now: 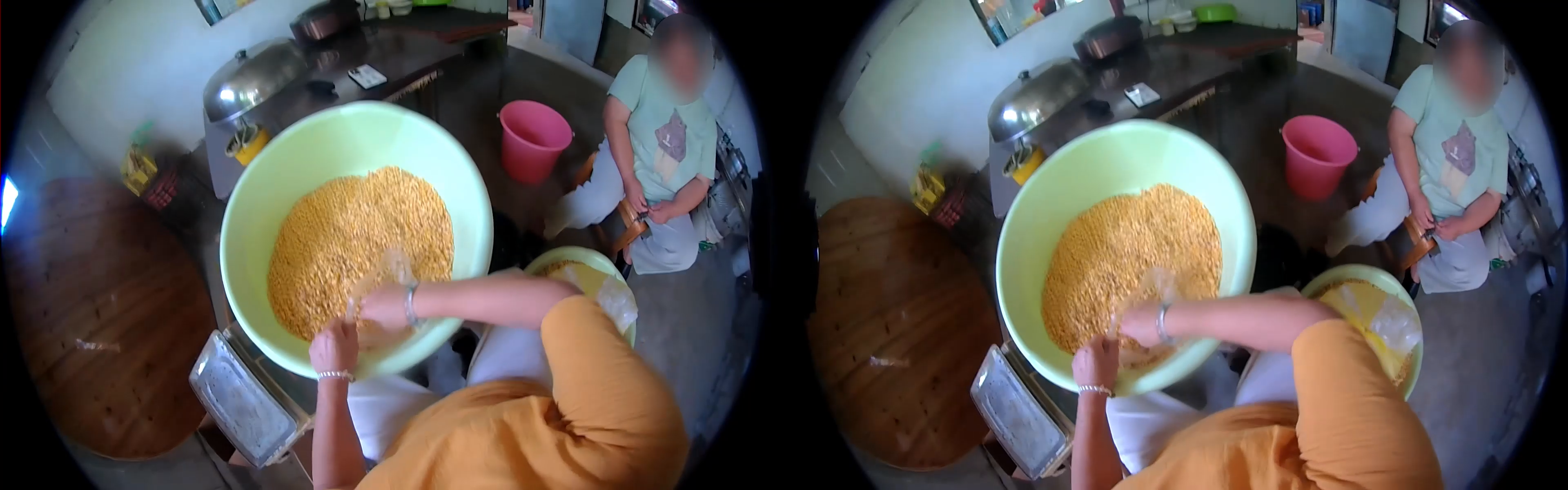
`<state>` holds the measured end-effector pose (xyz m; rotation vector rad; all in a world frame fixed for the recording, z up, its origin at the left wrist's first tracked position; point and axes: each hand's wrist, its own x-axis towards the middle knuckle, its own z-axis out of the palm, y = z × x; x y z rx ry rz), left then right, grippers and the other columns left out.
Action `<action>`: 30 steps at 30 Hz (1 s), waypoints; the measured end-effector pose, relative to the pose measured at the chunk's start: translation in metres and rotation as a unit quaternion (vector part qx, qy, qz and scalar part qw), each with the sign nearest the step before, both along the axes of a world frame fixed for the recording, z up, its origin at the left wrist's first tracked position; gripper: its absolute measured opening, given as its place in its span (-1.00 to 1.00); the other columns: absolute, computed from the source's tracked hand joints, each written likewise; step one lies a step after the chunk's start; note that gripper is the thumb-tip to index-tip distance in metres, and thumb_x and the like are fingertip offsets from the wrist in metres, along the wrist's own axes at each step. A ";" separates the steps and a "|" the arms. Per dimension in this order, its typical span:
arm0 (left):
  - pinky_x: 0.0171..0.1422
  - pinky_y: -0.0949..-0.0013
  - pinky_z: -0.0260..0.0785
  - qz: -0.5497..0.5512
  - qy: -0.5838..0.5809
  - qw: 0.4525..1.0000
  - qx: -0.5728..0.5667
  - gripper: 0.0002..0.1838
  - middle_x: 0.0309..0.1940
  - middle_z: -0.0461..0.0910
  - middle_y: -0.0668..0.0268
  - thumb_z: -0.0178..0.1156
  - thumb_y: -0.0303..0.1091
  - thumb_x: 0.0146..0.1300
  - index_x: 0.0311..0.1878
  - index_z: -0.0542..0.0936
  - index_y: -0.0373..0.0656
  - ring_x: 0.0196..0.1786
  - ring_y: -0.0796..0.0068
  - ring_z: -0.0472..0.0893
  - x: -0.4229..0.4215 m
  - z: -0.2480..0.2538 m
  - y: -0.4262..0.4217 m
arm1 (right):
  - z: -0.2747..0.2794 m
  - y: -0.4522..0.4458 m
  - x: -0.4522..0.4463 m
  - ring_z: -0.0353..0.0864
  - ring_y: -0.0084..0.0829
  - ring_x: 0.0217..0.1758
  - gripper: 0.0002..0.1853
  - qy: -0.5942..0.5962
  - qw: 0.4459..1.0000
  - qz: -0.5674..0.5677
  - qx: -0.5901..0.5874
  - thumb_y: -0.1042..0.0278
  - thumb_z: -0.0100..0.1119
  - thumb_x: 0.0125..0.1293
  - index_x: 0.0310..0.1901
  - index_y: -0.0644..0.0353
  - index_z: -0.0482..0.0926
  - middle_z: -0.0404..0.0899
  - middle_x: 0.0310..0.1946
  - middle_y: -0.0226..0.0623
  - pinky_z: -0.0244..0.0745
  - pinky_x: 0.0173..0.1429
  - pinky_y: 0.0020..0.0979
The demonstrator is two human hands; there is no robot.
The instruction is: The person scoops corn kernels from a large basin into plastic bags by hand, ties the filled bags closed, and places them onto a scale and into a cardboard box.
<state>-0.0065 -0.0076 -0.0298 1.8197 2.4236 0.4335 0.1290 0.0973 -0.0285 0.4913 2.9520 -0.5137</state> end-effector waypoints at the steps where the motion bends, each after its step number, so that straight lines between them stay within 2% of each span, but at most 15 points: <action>1: -0.33 0.08 0.42 0.009 -0.003 1.000 -0.002 -0.77 -0.53 0.57 0.07 0.11 -0.13 0.07 -0.51 0.54 -0.08 -0.43 0.02 0.57 0.001 0.002 0.000 | -0.001 0.004 -0.002 0.55 -0.17 -0.17 -0.71 0.087 0.995 0.029 -0.031 0.46 -0.02 0.02 -0.18 0.17 0.54 0.54 -0.25 -0.18 0.47 -0.10 -0.23; 2: -0.31 0.08 0.42 0.012 -0.025 0.999 -0.027 -0.76 -0.52 0.57 0.07 0.15 -0.12 0.04 -0.50 0.53 -0.09 -0.41 0.02 0.57 0.002 0.007 0.000 | -0.023 0.009 -0.011 0.51 -0.18 -0.08 -0.64 0.164 0.986 0.010 -0.038 0.47 -0.03 0.03 -0.07 0.14 0.49 0.51 -0.16 -0.18 0.44 -0.03 -0.25; 4: -0.31 0.09 0.42 0.016 -0.017 0.998 -0.054 -0.79 -0.51 0.57 0.08 0.17 -0.15 0.03 -0.48 0.53 -0.09 -0.40 0.03 0.57 0.004 0.012 0.002 | -0.008 0.006 -0.020 0.54 -0.17 -0.12 -0.70 0.183 0.982 0.014 -0.033 0.49 -0.03 0.03 -0.15 0.10 0.53 0.54 -0.20 -0.17 0.45 -0.09 -0.23; 6: -0.33 0.10 0.40 0.013 0.012 1.000 -0.020 -0.83 -0.51 0.57 0.08 0.18 -0.21 0.03 -0.46 0.53 -0.10 -0.40 0.04 0.57 0.000 -0.003 0.001 | 0.009 0.005 -0.018 0.56 -0.15 -0.23 -0.77 0.155 0.985 -0.001 -0.071 0.52 -0.01 0.01 -0.28 0.08 0.57 0.57 -0.36 -0.17 0.45 -0.15 -0.21; 7: -0.35 0.09 0.39 -0.002 0.012 1.000 -0.008 -0.86 -0.53 0.56 0.08 0.18 -0.26 0.03 -0.44 0.52 -0.11 -0.43 0.04 0.56 0.001 0.002 -0.001 | 0.022 0.004 -0.015 0.57 -0.20 -0.38 -0.85 0.169 0.977 -0.054 -0.119 0.54 0.03 -0.01 -0.44 0.09 0.58 0.56 -0.53 -0.20 0.47 -0.21 -0.24; 9: -0.36 0.10 0.39 0.002 0.002 1.000 -0.007 -0.82 -0.58 0.55 0.10 0.21 -0.24 0.01 -0.36 0.52 -0.11 -0.46 0.05 0.55 -0.001 0.002 0.000 | 0.016 0.022 -0.008 0.56 -0.29 -0.45 -0.89 0.261 0.958 -0.109 -0.049 0.52 0.05 0.00 -0.50 0.11 0.58 0.56 -0.57 -0.24 0.46 -0.27 -0.30; 11: -0.37 0.10 0.39 0.007 -0.002 1.000 -0.012 -0.76 -0.60 0.55 0.12 0.24 -0.20 -0.01 -0.31 0.53 -0.11 -0.47 0.06 0.56 0.001 0.006 0.003 | 0.005 0.055 0.002 0.56 -0.36 -0.46 -0.87 0.364 0.895 -0.216 -0.145 0.54 0.03 0.01 -0.53 0.11 0.57 0.57 -0.56 -0.26 0.47 -0.29 -0.36; 12: -0.37 0.10 0.39 0.011 -0.010 1.000 -0.007 -0.73 -0.60 0.56 0.13 0.24 -0.17 -0.01 -0.29 0.53 -0.11 -0.48 0.07 0.56 0.005 0.011 0.001 | 0.008 0.069 0.006 0.52 -0.42 -0.52 -0.84 0.380 0.861 -0.298 -0.160 0.46 0.03 0.05 -0.65 0.19 0.50 0.51 -0.65 -0.23 0.51 -0.32 -0.33; 14: -0.38 0.10 0.40 0.019 -0.009 1.000 -0.007 -0.68 -0.60 0.56 0.14 0.25 -0.12 -0.01 -0.26 0.54 -0.11 -0.49 0.07 0.56 0.009 0.016 0.003 | 0.005 0.102 0.020 0.58 -0.32 -0.37 -0.89 0.267 0.860 -0.417 -0.124 0.50 0.00 0.07 -0.49 0.23 0.55 0.58 -0.49 -0.14 0.52 -0.20 -0.30; 17: -0.37 0.11 0.41 0.030 0.008 0.999 -0.025 -0.63 -0.59 0.58 0.15 0.24 -0.02 -0.01 -0.26 0.54 -0.10 -0.48 0.08 0.58 0.006 0.010 0.006 | -0.029 0.129 0.037 0.59 -0.23 -0.17 -0.83 0.138 0.887 -0.440 -0.020 0.43 0.02 0.11 -0.28 0.19 0.57 0.58 -0.26 -0.05 0.49 -0.09 -0.27; 20: -0.36 0.10 0.42 0.029 0.003 0.999 -0.041 -0.64 -0.59 0.58 0.12 0.24 -0.02 0.00 -0.29 0.53 -0.10 -0.47 0.08 0.58 0.007 0.013 0.005 | -0.049 0.127 0.042 0.50 -0.19 -0.02 -0.70 -0.035 0.892 -0.447 -0.050 0.31 0.17 0.03 -0.16 0.15 0.53 0.52 -0.12 -0.11 0.43 0.02 -0.26; 24: -0.36 0.09 0.41 0.044 0.016 0.998 -0.031 -0.56 -0.56 0.58 0.10 0.24 -0.06 0.00 -0.09 0.45 -0.08 -0.45 0.04 0.58 0.008 0.012 0.006 | -0.057 0.109 0.038 0.53 -0.21 -0.02 -0.69 -0.040 0.922 -0.386 -0.005 0.22 0.18 0.06 -0.16 0.16 0.54 0.54 -0.13 -0.13 0.45 0.01 -0.29; 25: -0.35 0.10 0.41 0.042 0.010 0.998 -0.050 -0.42 -0.52 0.58 0.08 0.25 -0.14 0.01 0.11 0.32 -0.06 -0.43 0.05 0.58 0.006 0.010 0.006 | -0.069 0.112 0.036 0.55 -0.24 -0.04 -0.70 -0.042 0.928 -0.370 0.027 0.22 0.17 0.08 -0.15 0.14 0.55 0.56 -0.13 -0.16 0.47 -0.02 -0.31; 28: -0.34 0.12 0.41 0.032 -0.020 0.998 -0.043 -0.31 -0.53 0.58 0.09 0.24 -0.21 0.03 0.25 0.20 -0.01 -0.42 0.06 0.58 0.008 0.018 0.004 | -0.078 0.096 0.035 0.59 -0.29 -0.10 -0.71 -0.092 0.934 -0.343 0.038 0.18 0.17 0.08 -0.16 0.09 0.59 0.60 -0.19 -0.22 0.51 -0.10 -0.35; 30: -0.29 0.13 0.43 0.031 -0.024 0.997 -0.060 -0.25 -0.32 0.56 0.06 0.23 -0.30 0.04 0.31 0.11 0.07 -0.37 0.06 0.58 0.011 0.029 0.010 | -0.064 0.106 0.034 0.61 -0.31 -0.14 -0.72 -0.108 0.931 -0.347 0.016 0.17 0.18 0.07 -0.20 0.08 0.61 0.62 -0.23 -0.24 0.52 -0.15 -0.34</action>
